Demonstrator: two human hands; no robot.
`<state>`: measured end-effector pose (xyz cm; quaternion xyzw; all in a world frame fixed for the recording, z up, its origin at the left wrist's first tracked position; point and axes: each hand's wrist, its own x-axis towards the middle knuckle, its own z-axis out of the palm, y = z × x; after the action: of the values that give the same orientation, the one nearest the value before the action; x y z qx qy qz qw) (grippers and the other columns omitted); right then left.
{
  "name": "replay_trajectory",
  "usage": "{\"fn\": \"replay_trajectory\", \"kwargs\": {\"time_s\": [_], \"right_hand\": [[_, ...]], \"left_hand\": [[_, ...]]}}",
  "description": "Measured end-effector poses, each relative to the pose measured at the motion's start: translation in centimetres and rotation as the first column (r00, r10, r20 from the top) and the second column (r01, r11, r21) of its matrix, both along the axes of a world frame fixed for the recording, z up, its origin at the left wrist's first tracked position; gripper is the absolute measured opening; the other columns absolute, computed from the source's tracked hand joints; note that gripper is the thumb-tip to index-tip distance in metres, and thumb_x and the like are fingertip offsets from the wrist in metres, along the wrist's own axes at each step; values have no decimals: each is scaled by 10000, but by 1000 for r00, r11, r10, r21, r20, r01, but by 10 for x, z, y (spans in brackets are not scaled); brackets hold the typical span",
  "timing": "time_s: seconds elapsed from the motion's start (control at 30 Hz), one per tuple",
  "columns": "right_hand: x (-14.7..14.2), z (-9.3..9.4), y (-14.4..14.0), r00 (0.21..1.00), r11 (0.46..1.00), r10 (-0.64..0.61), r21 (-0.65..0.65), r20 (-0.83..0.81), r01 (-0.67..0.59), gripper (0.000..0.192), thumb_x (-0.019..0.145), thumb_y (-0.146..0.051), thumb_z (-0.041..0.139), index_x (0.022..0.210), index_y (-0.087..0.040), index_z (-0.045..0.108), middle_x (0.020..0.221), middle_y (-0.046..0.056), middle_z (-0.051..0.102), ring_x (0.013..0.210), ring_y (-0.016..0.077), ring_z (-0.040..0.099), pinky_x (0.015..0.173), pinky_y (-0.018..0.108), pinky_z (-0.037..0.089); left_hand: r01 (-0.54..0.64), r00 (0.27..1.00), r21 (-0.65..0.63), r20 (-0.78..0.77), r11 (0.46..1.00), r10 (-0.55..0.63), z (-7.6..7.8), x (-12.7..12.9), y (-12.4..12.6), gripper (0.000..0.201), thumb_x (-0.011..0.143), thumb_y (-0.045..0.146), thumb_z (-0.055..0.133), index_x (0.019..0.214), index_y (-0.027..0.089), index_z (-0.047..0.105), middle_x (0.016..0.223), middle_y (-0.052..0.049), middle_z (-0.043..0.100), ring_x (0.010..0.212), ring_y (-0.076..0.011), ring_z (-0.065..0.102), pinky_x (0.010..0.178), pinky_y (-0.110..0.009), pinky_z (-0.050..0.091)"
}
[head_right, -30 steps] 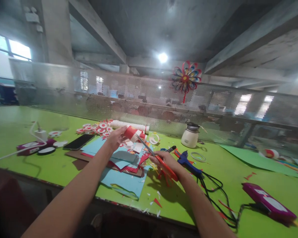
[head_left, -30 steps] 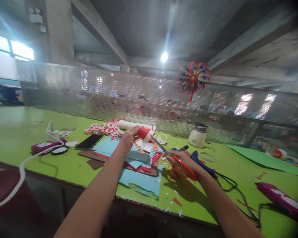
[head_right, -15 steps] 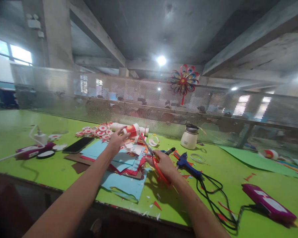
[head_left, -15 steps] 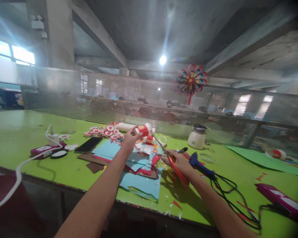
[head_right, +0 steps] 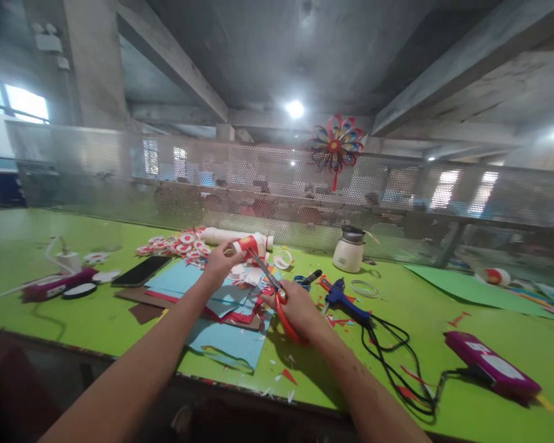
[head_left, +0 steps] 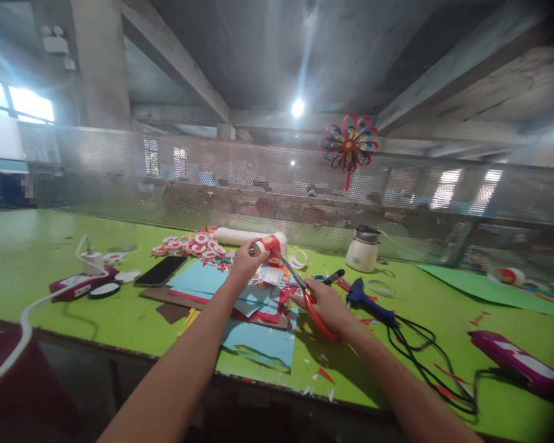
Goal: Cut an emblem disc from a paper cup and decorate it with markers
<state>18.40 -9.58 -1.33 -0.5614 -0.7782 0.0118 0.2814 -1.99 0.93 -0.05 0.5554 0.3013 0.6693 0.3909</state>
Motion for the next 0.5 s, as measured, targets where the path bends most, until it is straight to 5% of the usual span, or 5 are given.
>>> {"fn": "replay_trajectory", "kwargs": {"time_s": [0.5], "right_hand": [[5, 1, -6, 952, 981, -140, 172, 273, 95, 484, 937, -421, 484, 1297, -105, 557, 987, 177, 605, 963, 303, 560, 849, 353, 434]], "left_hand": [[185, 981, 23, -71, 983, -183, -1, 5, -9, 476, 621, 256, 771, 1069, 145, 653, 909, -64, 710, 863, -227, 665, 754, -332, 531]]}}
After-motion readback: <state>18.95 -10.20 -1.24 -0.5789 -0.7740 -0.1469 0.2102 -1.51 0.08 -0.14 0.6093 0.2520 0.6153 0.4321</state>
